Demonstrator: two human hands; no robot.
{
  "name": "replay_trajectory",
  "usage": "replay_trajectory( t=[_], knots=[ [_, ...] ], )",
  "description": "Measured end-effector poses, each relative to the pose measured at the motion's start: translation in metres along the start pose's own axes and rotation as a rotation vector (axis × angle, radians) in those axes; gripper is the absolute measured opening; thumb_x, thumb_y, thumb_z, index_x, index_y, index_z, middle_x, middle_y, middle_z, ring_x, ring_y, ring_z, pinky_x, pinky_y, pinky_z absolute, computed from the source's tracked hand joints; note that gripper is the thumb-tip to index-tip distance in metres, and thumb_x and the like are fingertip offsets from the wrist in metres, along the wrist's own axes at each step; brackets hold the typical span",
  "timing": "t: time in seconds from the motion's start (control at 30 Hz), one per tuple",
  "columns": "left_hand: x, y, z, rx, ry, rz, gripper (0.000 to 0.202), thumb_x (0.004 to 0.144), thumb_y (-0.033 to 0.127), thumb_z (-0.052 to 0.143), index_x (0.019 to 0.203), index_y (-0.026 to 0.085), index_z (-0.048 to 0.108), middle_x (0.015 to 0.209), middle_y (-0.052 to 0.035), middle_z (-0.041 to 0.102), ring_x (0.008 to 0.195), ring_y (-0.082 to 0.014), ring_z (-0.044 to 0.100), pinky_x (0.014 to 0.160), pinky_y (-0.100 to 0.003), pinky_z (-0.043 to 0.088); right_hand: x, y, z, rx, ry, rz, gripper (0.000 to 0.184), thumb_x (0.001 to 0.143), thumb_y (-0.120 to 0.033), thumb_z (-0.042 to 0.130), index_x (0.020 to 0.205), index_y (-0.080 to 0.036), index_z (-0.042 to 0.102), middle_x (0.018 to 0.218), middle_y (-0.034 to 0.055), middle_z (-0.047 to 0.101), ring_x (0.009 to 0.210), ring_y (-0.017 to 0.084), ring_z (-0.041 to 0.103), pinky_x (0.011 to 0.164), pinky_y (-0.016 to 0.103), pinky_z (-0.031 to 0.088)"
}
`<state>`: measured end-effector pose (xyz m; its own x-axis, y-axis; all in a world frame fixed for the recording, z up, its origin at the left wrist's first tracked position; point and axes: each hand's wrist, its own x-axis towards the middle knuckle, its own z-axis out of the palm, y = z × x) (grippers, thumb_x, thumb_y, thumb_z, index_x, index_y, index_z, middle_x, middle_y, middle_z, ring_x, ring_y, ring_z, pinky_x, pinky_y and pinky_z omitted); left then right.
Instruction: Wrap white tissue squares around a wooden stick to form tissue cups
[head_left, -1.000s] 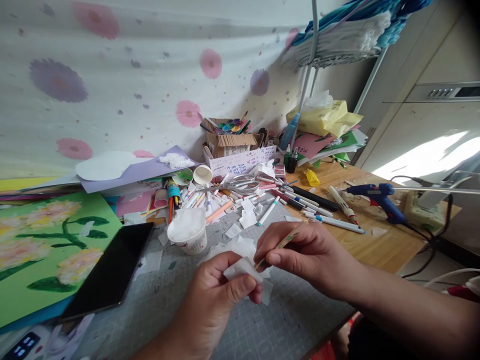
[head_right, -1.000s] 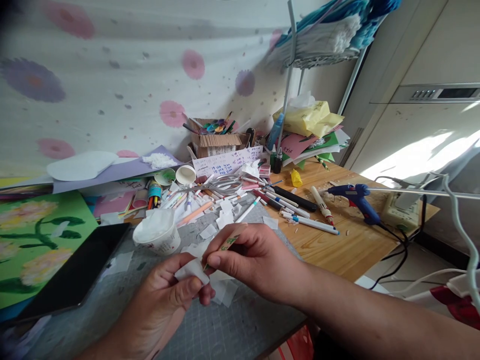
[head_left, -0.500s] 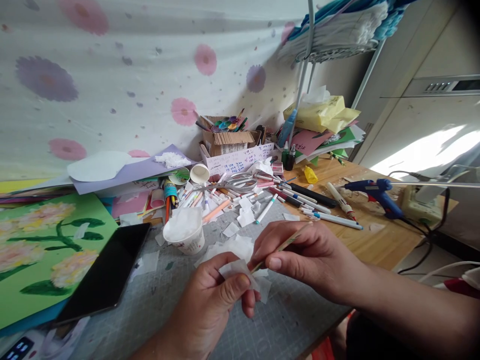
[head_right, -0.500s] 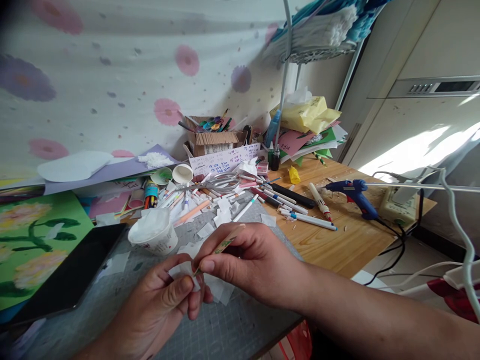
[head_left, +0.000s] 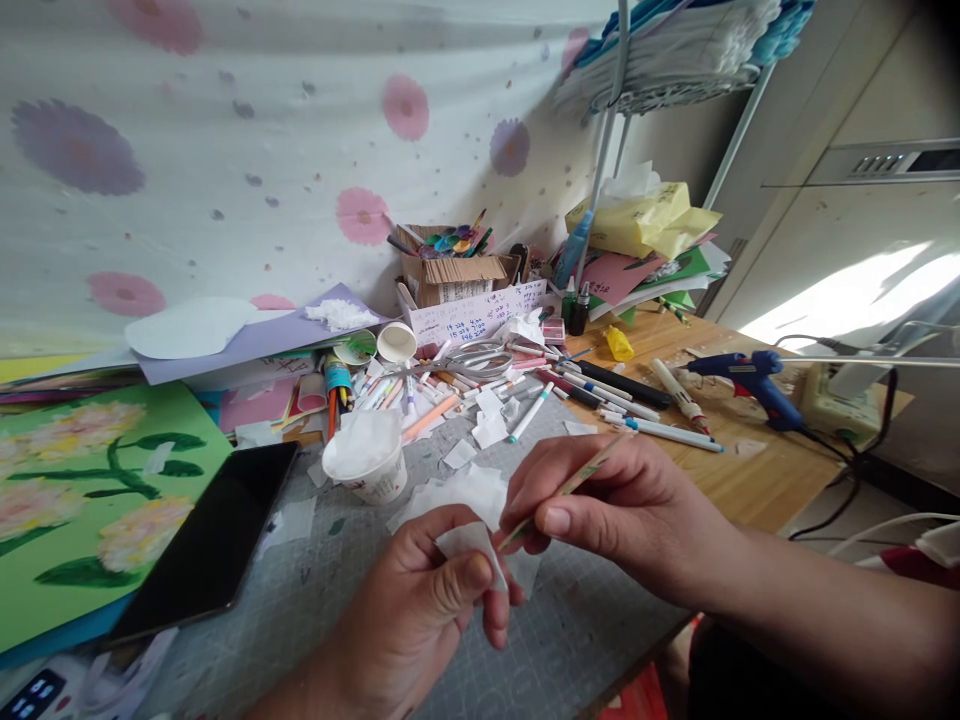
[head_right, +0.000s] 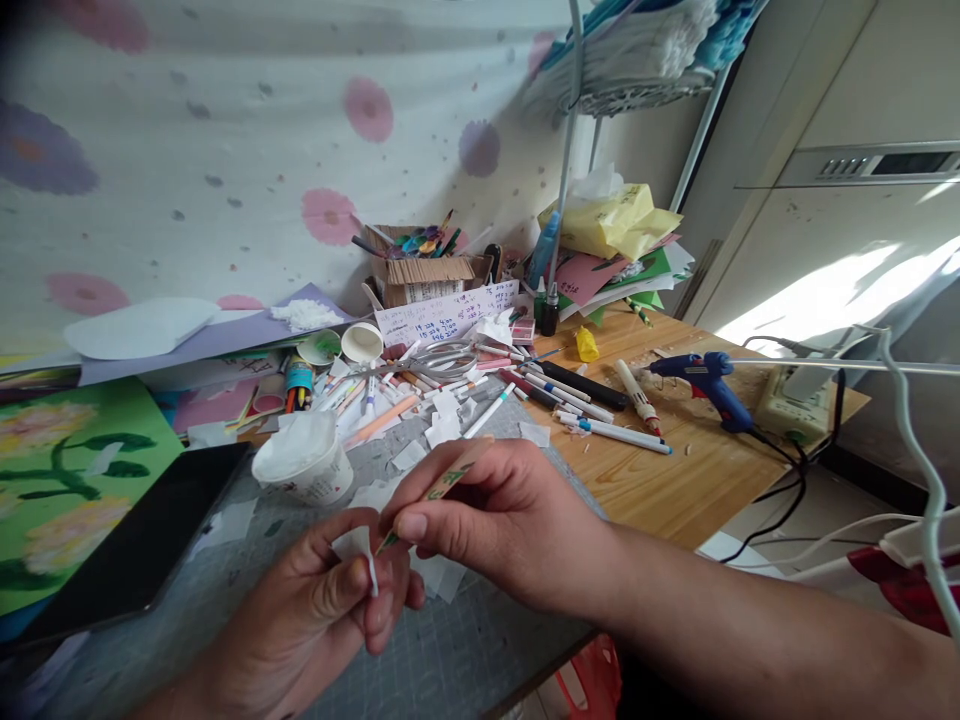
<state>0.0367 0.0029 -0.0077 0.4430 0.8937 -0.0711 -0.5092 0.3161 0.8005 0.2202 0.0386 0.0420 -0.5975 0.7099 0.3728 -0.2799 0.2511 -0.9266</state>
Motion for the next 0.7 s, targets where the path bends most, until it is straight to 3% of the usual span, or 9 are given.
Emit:
replay_trajectory(
  t=[0.2,0.7],
  knots=[
    [0.0008,0.0006,0.0008,0.006,0.002,-0.001,0.014,0.076,0.030,0.074,0.073,0.016,0.072,0.054,0.0012,0.064,0.052,-0.0096,0.054,0.066,-0.026,0.045,-0.0019,-0.0025,0.0010,-0.095,0.017,-0.039,0.006,0.086,-0.016,0.062,0.086,-0.014,0.068,0.083,0.0056,0.068,0.077,0.012,0.066,0.067,0.023,0.056],
    [-0.0003,0.0027,0.0012,0.056,0.042,-0.024,0.019,0.071,0.035,0.077,0.070,0.016,0.071,0.050,0.0000,0.061,0.055,-0.0131,0.053,0.053,-0.023,0.041,-0.0017,-0.0032,0.0012,-0.218,0.020,-0.094,0.005,0.084,-0.013,0.063,0.084,-0.012,0.069,0.081,0.0079,0.069,0.080,0.016,0.066,0.070,0.028,0.055]
  ],
)
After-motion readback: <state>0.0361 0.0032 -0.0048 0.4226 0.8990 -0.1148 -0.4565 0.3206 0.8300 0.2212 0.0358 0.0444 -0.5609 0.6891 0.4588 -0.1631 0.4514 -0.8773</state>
